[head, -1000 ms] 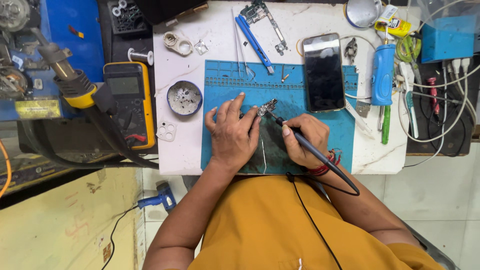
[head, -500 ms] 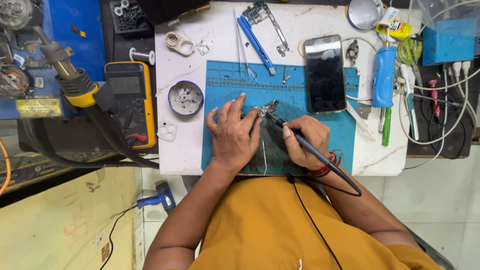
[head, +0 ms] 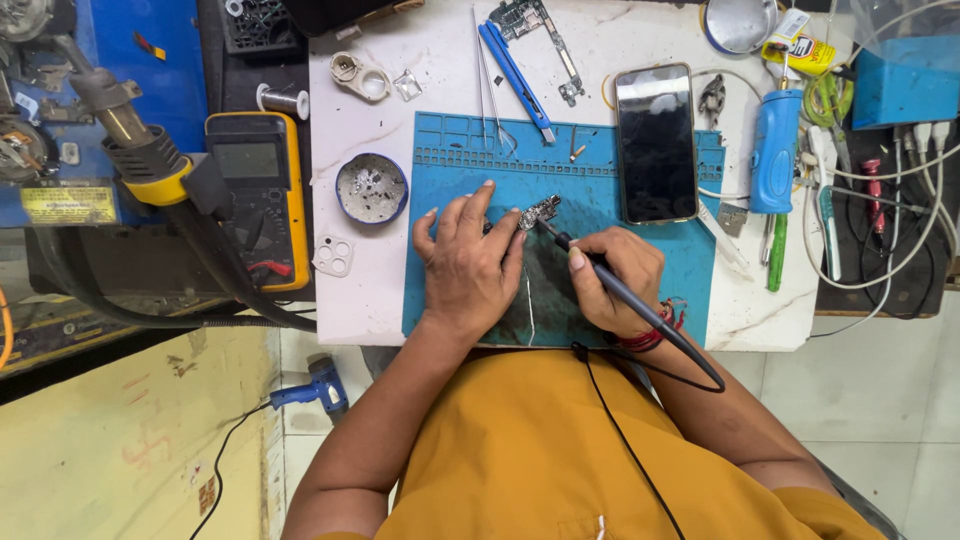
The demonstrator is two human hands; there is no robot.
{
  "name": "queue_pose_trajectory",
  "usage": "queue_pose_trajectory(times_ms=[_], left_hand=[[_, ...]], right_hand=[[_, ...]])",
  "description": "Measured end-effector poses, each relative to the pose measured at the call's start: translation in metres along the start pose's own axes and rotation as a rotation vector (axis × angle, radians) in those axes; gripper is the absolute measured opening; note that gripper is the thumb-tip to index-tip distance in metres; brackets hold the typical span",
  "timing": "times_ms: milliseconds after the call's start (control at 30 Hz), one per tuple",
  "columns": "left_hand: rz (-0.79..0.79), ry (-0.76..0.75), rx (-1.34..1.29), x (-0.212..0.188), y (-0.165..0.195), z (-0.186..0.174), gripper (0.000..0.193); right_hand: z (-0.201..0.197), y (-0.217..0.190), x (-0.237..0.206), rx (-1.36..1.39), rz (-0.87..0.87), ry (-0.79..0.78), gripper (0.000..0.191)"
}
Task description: The person solders components on a disassembled phone motherboard at a repair bench, holding the board steady with one hand while applying a soldering iron with the other. They briefly handle a tablet screen, then continue soldering and use tweezers to work on the board.
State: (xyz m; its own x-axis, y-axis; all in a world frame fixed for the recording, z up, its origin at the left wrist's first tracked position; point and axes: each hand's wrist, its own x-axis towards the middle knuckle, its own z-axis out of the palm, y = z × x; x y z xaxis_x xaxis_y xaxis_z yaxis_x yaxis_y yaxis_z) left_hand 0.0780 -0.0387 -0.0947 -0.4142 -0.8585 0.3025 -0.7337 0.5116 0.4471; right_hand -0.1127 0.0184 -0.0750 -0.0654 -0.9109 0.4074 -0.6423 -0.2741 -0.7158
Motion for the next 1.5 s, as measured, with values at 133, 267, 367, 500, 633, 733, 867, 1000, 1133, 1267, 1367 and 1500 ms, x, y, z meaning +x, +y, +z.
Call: queue_pose_trajectory(times_ms=[133,267,367,500,633,733,867,1000,1133,1267,1367,1500], left_hand=[[-0.001,-0.001,-0.002,0.001,0.0,0.0,0.026],[0.003,0.004,0.003,0.0,-0.001,0.001,0.026],[0.003,0.002,0.007,0.0,0.0,0.001,0.026],[0.003,0.004,0.012,0.001,0.0,0.001,0.026],[0.009,0.0,0.003,0.0,-0.001,0.0,0.026],[0.01,0.001,0.002,-0.001,-0.001,0.0,0.026],[0.001,-0.008,-0.014,-0.001,0.001,-0.001,0.026],[0.007,-0.005,-0.009,-0.001,0.005,-0.006,0.026],[0.005,0.0,-0.01,0.0,0.009,-0.009,0.026],[0.013,0.01,-0.017,0.0,0.012,-0.012,0.026],[0.005,0.018,-0.029,-0.002,0.015,-0.015,0.026],[0.007,0.024,-0.054,-0.004,0.016,-0.019,0.027]], right_hand=[[0.0,0.001,0.001,0.009,-0.011,-0.006,0.008],[0.001,0.002,0.001,0.01,-0.008,-0.003,0.008],[0.001,0.001,0.001,0.01,-0.008,-0.004,0.009],[0.001,0.002,0.002,0.015,-0.022,-0.001,0.009],[0.0,0.002,0.001,0.007,-0.007,-0.003,0.009],[0.001,0.002,-0.001,0.019,0.004,0.026,0.01],[-0.001,0.0,-0.003,-0.004,0.039,0.042,0.01],[-0.001,-0.003,0.001,-0.007,0.02,0.091,0.012],[-0.003,-0.006,0.002,-0.038,-0.049,0.119,0.021],[-0.009,-0.01,0.0,-0.038,-0.063,0.113,0.015],[-0.012,-0.017,-0.002,-0.035,-0.05,0.095,0.009],[-0.011,-0.025,-0.001,-0.042,-0.057,0.076,0.007]])
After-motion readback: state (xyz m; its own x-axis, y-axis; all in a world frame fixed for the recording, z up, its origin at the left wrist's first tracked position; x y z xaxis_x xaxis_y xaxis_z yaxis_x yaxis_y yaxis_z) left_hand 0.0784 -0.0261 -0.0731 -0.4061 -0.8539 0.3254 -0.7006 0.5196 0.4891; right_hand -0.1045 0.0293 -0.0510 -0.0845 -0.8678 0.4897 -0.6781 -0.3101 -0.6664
